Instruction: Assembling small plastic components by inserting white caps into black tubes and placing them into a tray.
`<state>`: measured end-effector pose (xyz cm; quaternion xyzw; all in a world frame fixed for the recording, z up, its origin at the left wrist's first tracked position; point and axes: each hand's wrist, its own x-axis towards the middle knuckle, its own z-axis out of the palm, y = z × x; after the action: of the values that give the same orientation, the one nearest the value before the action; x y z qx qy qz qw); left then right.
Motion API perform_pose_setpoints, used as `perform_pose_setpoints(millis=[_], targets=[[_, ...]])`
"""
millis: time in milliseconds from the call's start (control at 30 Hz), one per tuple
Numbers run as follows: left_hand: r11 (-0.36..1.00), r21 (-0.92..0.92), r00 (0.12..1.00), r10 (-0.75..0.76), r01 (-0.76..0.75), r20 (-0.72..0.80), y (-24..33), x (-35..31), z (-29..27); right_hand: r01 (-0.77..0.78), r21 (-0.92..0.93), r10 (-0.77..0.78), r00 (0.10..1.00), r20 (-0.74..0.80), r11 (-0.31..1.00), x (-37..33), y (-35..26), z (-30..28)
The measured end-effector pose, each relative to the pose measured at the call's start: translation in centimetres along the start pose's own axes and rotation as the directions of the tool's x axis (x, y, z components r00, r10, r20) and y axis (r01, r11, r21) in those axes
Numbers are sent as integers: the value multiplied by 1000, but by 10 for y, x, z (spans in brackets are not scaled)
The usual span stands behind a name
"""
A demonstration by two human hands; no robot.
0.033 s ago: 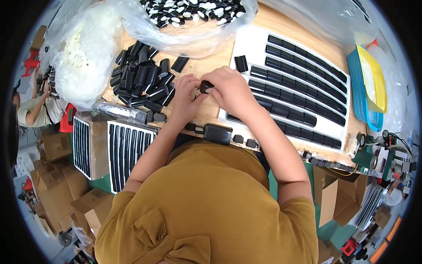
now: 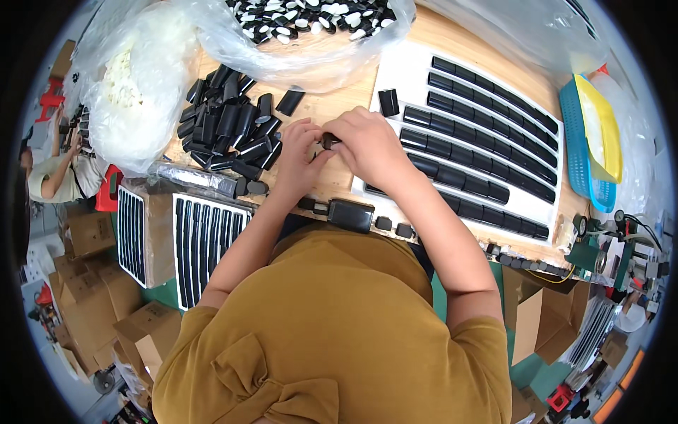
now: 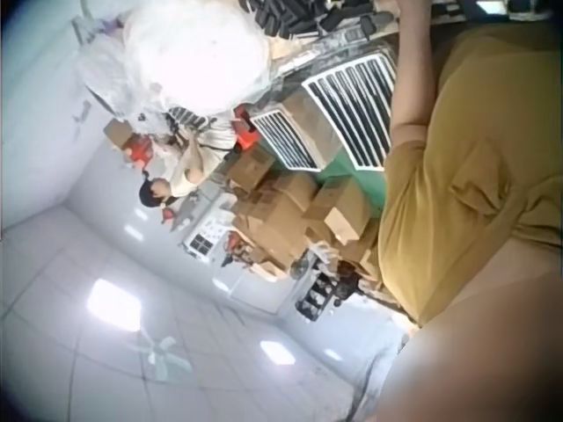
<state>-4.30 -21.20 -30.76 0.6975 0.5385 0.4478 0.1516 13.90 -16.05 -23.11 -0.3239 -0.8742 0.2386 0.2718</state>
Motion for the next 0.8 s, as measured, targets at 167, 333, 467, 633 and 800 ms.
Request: perform_pose_setpoints(millis=[167, 333, 467, 633, 800], targets=[[1000, 4, 1000, -15, 15, 15, 0, -2, 0, 56, -85, -51, 997, 62, 995, -1, 0, 11], [1000, 1, 1000, -27, 27, 12, 4, 0, -7, 39, -96, -35, 999, 41, 995, -1, 0, 14], [770, -560, 932, -362, 307, 14, 22, 35, -18, 86, -105, -86, 996, 3, 991, -2, -4, 19], [995, -64, 997, -68, 70, 41, 33, 84, 8, 45, -130, -47, 999, -8, 990, -1, -2, 22], [985, -169, 994, 37, -18, 106, 16, 87, 17, 3, -63, -5, 1000, -22, 998, 6, 3, 26]])
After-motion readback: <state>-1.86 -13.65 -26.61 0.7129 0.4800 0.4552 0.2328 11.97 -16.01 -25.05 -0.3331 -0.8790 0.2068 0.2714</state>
